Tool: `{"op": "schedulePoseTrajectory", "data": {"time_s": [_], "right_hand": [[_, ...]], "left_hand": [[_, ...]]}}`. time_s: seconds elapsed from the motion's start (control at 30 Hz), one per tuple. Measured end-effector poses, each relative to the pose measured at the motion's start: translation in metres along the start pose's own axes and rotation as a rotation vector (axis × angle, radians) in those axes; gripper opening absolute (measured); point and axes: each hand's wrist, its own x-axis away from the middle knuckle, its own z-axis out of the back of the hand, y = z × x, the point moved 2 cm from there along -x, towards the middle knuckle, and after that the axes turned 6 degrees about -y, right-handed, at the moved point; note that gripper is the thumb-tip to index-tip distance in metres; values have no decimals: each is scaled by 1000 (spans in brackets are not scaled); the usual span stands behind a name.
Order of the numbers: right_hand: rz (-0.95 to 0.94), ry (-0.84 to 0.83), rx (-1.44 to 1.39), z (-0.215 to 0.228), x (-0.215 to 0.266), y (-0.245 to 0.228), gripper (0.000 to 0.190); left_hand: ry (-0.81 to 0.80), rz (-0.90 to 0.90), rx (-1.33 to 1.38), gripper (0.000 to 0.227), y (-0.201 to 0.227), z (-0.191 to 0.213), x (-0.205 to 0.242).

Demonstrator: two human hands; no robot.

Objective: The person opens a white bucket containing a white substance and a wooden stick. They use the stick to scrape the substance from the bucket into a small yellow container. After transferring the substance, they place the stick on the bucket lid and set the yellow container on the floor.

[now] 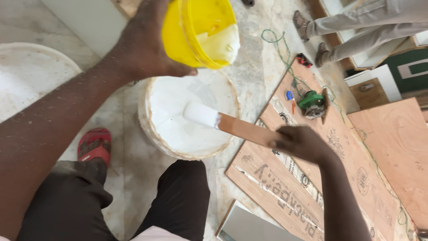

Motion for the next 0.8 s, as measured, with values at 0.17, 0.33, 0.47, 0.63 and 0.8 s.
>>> {"op": "schedulePoseTrajectory", "data": {"time_s": [0.17, 0.33, 0.47, 0.63, 0.8], "right_hand": [[13, 27, -1199, -141, 3, 93, 55], [425, -136, -1608, -233, -25, 58, 50], [315, -43, -1609, -218, -8, 14, 50], [417, 230, -1173, -200, 0, 1, 50], [182, 580, -743, -186, 4, -3, 63]], "left_hand": [[-4, 87, -1, 121, 2, 3, -2], [17, 7, -20, 126, 4, -5, -9], [-54, 128, -43, 127, 4, -10, -13], [-69, 170, -67, 128, 5, -11, -13], [-56, 198, -58, 128, 5, -10, -12]]}}
